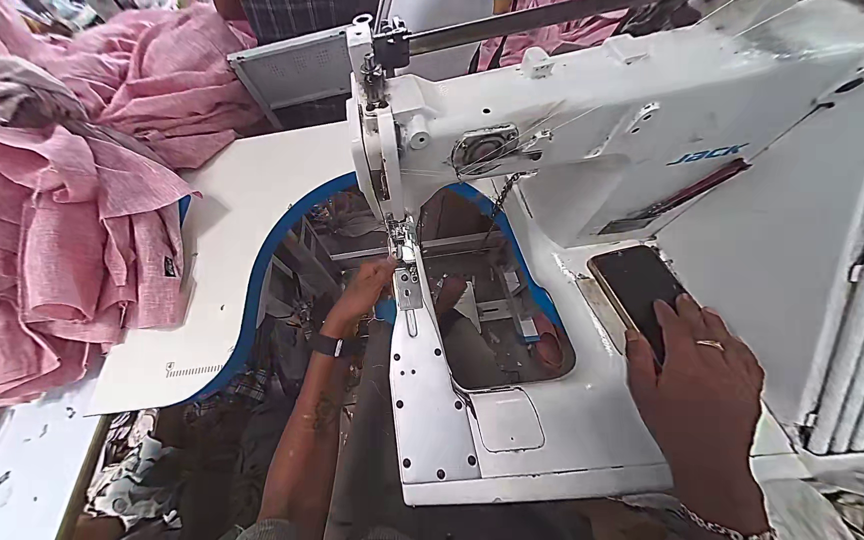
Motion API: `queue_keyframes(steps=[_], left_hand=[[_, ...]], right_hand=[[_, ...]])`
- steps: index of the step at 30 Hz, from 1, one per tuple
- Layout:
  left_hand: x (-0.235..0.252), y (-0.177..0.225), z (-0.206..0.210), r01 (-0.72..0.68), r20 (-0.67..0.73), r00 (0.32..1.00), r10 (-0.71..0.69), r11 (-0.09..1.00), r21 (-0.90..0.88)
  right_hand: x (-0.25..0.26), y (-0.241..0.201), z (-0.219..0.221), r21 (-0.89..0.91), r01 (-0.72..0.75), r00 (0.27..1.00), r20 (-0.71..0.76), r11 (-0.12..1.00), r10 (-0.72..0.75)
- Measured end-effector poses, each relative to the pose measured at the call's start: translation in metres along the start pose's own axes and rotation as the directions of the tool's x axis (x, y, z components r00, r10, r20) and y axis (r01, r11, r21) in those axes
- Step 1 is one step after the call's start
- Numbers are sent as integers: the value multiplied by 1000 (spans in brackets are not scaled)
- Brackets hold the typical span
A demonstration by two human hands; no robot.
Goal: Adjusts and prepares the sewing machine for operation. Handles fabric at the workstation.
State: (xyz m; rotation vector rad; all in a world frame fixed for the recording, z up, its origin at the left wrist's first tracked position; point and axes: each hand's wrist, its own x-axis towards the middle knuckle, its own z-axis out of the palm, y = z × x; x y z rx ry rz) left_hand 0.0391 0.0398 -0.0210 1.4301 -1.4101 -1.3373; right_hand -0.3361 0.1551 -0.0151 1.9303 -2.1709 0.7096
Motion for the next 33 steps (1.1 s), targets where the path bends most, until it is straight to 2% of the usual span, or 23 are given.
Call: queue_keyframes(steps=[2,3,7,10,12,16,19,22,25,27,29,33], left_hand=[[-11,7,-14,-42,-39,998,45,996,78],[-18,10,-19,-81,-83,993,86,995,61],[-40,28,-17,-231,-255,949,184,959,-166],[-45,31,-8,-316,-345,912,222,917,-244],[-46,30,-6,-358,-372,892,256,902,-239],[-47,34,-6,-444,-356,880,314,810,-384],[-50,40,2,-444,-356,883,305,787,-429],[-55,52,12,-417,-391,883,260,818,-397],[-63,66,21,-271,-499,853,155,948,-168],[-68,71,23,-193,-523,839,154,981,-20],[-77,72,20,-204,-462,868,181,979,-1],[-101,79,14,-223,-289,941,179,967,-127]], right_hand=[[2,-1,-1,4,-14,1000,14,1000,14],[2,-1,-2,9,-22,999,24,1000,22],[-1,0,-4,53,-28,999,27,998,26],[-3,4,-5,83,-16,999,34,996,13],[-4,7,-6,102,-5,999,51,995,0],[-5,11,-9,150,-6,998,68,989,-4],[-5,12,-10,177,-4,998,63,984,-7],[-4,12,-11,196,-8,998,69,980,-6],[-5,13,-12,207,-2,998,63,978,-12],[-5,12,-12,210,-3,998,57,978,-9],[-5,12,-11,206,1,999,43,979,-11],[-5,12,-11,206,5,999,38,979,-13]])
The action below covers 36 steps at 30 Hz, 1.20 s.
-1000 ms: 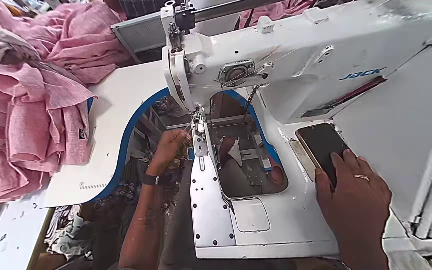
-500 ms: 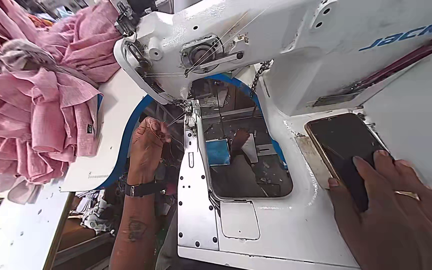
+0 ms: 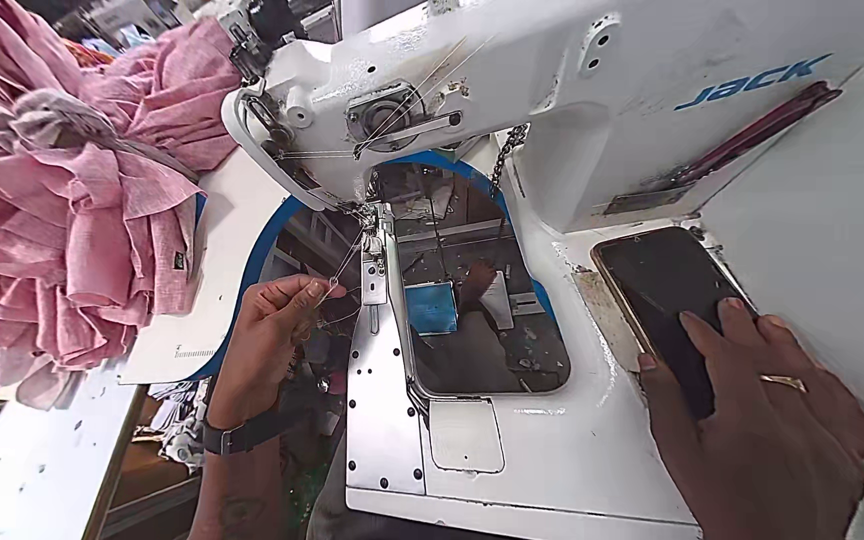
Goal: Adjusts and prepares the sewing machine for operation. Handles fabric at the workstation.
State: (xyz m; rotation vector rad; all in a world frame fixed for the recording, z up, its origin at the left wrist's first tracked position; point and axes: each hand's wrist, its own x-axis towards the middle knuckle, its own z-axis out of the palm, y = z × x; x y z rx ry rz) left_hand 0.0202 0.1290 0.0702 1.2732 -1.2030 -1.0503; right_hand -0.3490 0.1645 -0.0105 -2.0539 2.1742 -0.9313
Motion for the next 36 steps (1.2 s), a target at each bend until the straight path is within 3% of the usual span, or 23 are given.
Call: queue_keyframes(steps=[8,11,13,14,15,17,18,19,20,21,22,23,24,26,28,31,33,36], left_hand=[[-21,6,-24,-31,190,980,55,991,-131],[-31,4,-27,-42,217,972,86,979,-198],[-39,-1,-24,-47,259,959,118,963,-266],[-44,-4,-19,-42,277,952,130,952,-303],[-51,-7,-13,-30,298,945,136,942,-335],[-65,-13,-1,28,384,912,140,916,-401],[-73,-16,4,87,453,880,144,888,-451],[-81,-22,6,153,518,841,156,850,-505],[-88,-29,3,202,551,820,158,819,-537],[-92,-39,-6,199,518,845,131,822,-533],[-93,-49,-21,148,391,919,58,868,-475],[-87,-62,-39,94,174,984,-33,930,-355],[-74,-79,-58,73,-49,995,-83,979,-189],[-38,-115,-85,86,-243,969,-53,988,129],[0,-131,-75,-36,-221,970,98,962,269],[55,-127,-23,-179,-120,968,221,940,291],[85,-129,0,-234,-89,960,266,935,266],[103,-136,5,-354,-47,920,389,876,329]], right_hand=[[1,-2,1,-24,-15,1000,-7,1000,15],[0,-13,-2,-32,15,995,-94,999,-18],[-3,-41,-7,87,102,985,-150,991,-88],[-6,-63,-5,239,147,984,-133,960,-117],[-9,-90,1,454,140,990,-42,880,-136],[-11,-149,18,836,-139,943,275,531,-187],[-8,-172,25,881,-364,872,436,303,-222],[-3,-189,30,815,-572,783,576,92,-236],[2,-199,33,732,-678,727,655,-64,-205],[6,-203,33,697,-700,714,680,-159,-167],[8,-199,31,725,-672,740,657,-150,-142],[7,-192,28,783,-619,784,612,-61,-106],[2,-183,26,825,-563,823,565,45,-59],[-12,-168,25,833,-494,864,503,251,30],[-31,-160,26,777,-402,899,436,484,46],[-55,-159,25,550,-179,963,268,816,30],[-69,-159,24,356,-64,985,170,932,2],[-84,-158,32,163,58,995,73,985,-71]])
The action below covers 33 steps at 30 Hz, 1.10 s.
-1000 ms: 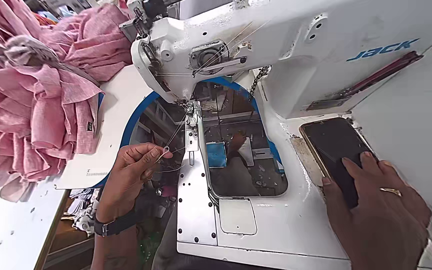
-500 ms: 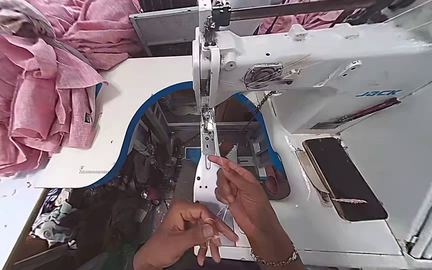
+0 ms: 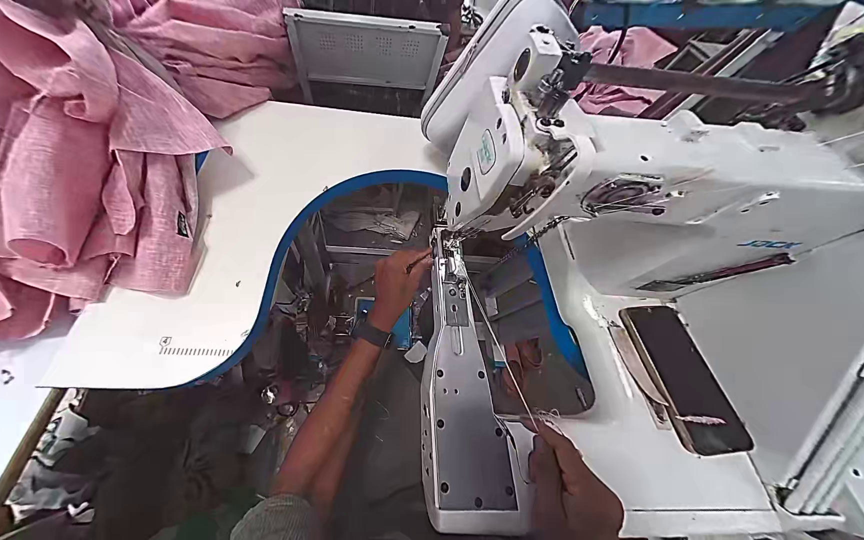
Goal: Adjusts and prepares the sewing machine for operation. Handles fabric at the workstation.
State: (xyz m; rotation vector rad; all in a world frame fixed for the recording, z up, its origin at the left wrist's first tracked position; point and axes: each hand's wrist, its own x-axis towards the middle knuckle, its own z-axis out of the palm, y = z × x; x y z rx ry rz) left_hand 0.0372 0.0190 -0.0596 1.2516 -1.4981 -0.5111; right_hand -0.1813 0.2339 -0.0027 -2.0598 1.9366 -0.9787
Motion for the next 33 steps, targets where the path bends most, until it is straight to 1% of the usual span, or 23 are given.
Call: queue_keyframes(steps=[2,3,4,5,7,8,10,11,13,15,19,20,22,26,29,31,32,33], left_hand=[[1,-11,2,-189,-37,980,197,969,159],[2,-15,3,-236,-54,966,254,944,229],[4,-17,2,-235,-74,962,263,933,272],[8,-19,0,-182,-98,971,216,944,276],[16,-18,-13,-8,-125,992,34,979,206],[19,-17,-17,57,-137,990,-33,983,173],[21,-9,-18,124,-163,981,-107,987,97],[19,-3,-16,145,-147,979,-140,989,26],[14,2,-6,204,-29,977,-211,966,-156],[9,-1,2,251,74,968,-240,918,-307],[11,-2,3,336,175,942,-287,785,-521],[12,-2,1,347,198,938,-285,763,-546],[15,-1,-1,353,228,935,-271,761,-545],[21,-6,-7,323,320,931,-176,805,-497],[26,-3,-14,291,388,913,-127,869,-401],[26,-1,-8,294,375,915,-151,885,-361],[24,-1,-2,318,345,920,-184,866,-386],[21,0,4,369,315,918,-241,812,-452]], right_hand=[[-3,-1,6,-34,25,999,-19,999,-25],[-3,-2,7,-41,37,999,-17,998,-38],[-3,-3,7,-53,52,999,-8,997,-52],[-3,-5,6,-73,75,997,-2,995,-75],[-3,-10,6,-139,121,992,-17,983,-125],[-3,-11,6,-162,128,991,-22,978,-134],[-2,-10,7,-173,123,991,-29,977,-130],[-2,-9,7,-171,116,992,-31,978,-123],[-2,-9,7,-159,101,994,-23,982,-106],[-3,-10,6,-161,96,995,-2,982,-98],[-2,-13,6,-166,101,995,10,981,-101],[-1,-13,6,-166,102,995,10,981,-102],[-1,-13,7,-176,102,995,12,979,-101],[0,-12,9,-182,116,993,9,976,-117],[1,-13,8,-188,131,991,22,973,-130],[2,-12,9,-191,144,990,25,971,-142],[1,-11,9,-190,143,990,25,971,-141],[1,-11,9,-188,137,991,22,973,-135]])
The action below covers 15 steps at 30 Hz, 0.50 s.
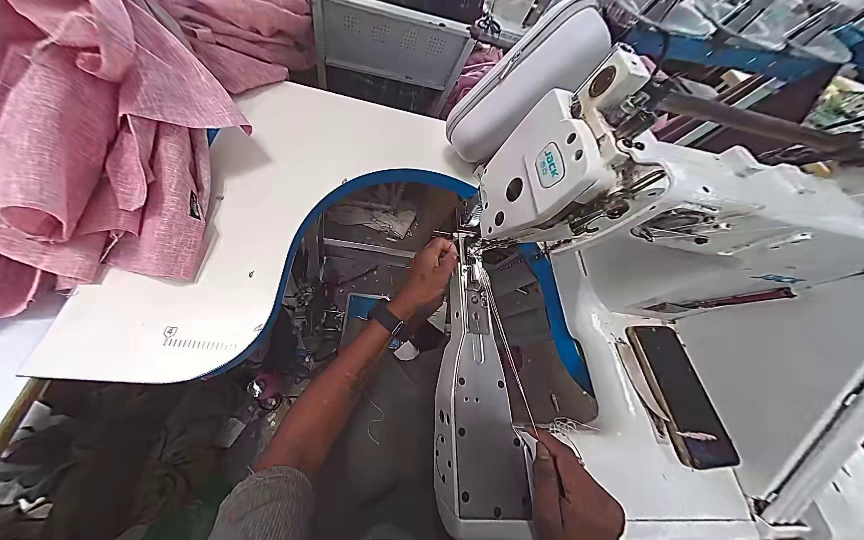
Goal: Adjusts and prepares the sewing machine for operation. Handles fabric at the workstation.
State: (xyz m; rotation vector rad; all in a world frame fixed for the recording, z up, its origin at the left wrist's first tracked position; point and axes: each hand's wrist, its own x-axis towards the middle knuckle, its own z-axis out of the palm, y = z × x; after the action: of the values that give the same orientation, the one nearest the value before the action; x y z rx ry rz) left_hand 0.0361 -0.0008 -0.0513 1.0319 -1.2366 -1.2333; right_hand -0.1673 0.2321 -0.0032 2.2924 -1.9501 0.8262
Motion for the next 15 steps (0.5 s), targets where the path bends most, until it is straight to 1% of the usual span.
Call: queue_keyframes(steps=[1,2,3,4,5,7,10,13,15], left_hand=[[-3,1,5,50,-56,997,-59,989,-140],[-6,4,8,77,-101,989,-110,956,-283],[-10,6,9,79,-129,981,-145,907,-414],[-13,7,8,59,-141,978,-151,859,-509],[-14,7,7,32,-148,979,-137,831,-556],[-15,8,4,7,-146,983,-111,818,-575],[-10,14,-1,31,-141,979,-150,785,-619],[-14,19,-11,22,-198,960,-196,762,-647],[-9,22,-6,11,-209,959,-193,758,-652]], right_hand=[[0,0,0,1,-5,1000,-10,1000,5],[0,0,1,0,-8,1000,-24,1000,8],[0,0,1,-5,-8,999,-37,1000,8],[-1,0,2,-16,-1,999,-52,1000,1],[-1,1,3,-23,5,998,-67,1000,-7],[-1,2,4,-23,14,995,-99,1000,-16],[1,4,5,10,19,993,-119,1000,-18],[-2,-2,4,45,-8,997,-74,999,11],[0,-4,-3,66,-45,997,-52,997,48]])
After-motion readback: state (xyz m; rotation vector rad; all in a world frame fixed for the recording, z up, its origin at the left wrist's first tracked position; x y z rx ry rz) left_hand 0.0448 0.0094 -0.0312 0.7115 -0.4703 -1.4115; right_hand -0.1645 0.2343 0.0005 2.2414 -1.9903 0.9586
